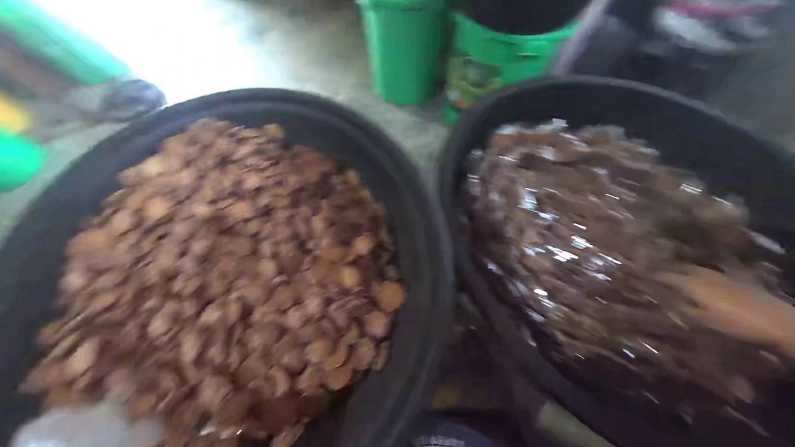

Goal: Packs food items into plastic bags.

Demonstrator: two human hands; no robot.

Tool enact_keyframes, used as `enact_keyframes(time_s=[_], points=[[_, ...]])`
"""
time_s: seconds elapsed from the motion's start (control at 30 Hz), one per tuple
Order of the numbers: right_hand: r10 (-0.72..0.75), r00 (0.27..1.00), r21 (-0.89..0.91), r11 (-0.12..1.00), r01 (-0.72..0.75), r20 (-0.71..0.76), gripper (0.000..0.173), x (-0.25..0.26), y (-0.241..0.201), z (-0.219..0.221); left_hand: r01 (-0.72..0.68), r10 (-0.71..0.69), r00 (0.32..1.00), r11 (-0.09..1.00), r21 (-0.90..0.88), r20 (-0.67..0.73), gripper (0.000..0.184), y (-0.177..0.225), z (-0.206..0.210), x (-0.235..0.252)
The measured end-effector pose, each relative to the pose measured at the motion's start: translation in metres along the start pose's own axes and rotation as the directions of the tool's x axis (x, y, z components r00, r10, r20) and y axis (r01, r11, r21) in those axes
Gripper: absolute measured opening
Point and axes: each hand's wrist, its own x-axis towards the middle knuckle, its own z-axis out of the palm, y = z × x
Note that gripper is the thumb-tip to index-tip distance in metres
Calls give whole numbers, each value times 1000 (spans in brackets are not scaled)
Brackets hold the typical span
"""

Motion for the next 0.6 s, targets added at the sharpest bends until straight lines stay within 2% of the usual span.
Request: enact_keyframes(time_s=[0.03, 0.07, 0.1, 0.13, 0.17, 0.23, 0.27, 0.33, 0.37, 0.4, 0.47, 0.5, 0.53, 0.6], points=[[-99, 993, -25, 995, 97, -68, 44, 0, -8, -17, -5, 4, 1000, 999, -38, -3, 53, -13, 19, -12], [-257, 949, -51, 966, 252, -181, 39, 3, -12, -29, -21, 17, 999, 995, -99, -36, 54, -19, 36, -23], [-443, 839, -113, 896, 430, -315, 38, 13, -14, -38, -55, 36, 993, 983, -174, -114, 50, -20, 49, -33], [-564, 716, -169, 819, 548, -412, 42, 19, -32, -51, -111, 54, 972, 963, -244, -229, 44, -16, 60, -40], [-618, 618, -217, 770, 599, -487, 49, 20, -63, -63, -180, 69, 931, 941, -287, -357, 36, -11, 69, -45], [-591, 523, -212, 762, 612, -615, 50, 1, -166, -79, -294, 80, 818, 909, -294, -569, 23, 0, 84, -50], [-624, 466, -235, 722, 651, -628, 43, -7, -213, -80, -328, 85, 773, 902, -281, -628, 23, 3, 89, -52], [-759, 381, -283, 580, 764, -528, 27, -14, -294, -78, -331, 83, 723, 913, -239, -686, 29, 4, 98, -58], [-817, 383, -279, 525, 804, -431, 24, -11, -328, -76, -300, 67, 706, 930, -212, -705, 30, 3, 101, -60], [-852, 423, -256, 503, 825, -310, 24, -6, -360, -73, -254, 48, 689, 951, -178, -723, 27, 1, 103, -62], [-819, 573, -223, 564, 795, -28, 32, 4, -421, -70, -142, 19, 641, 985, -94, -767, 17, -4, 102, -64], [-763, 644, -241, 614, 752, 65, 37, 9, -448, -66, -84, 0, 620, 994, -66, -785, 13, -5, 102, -63], [-699, 705, -269, 660, 701, 120, 43, 14, -472, -61, -40, -24, 605, 997, -60, -796, 8, -5, 101, -62], [-619, 775, -296, 723, 624, 124, 58, 22, -506, -46, -2, -93, 609, 993, -119, -788, 4, 0, 101, -61]])
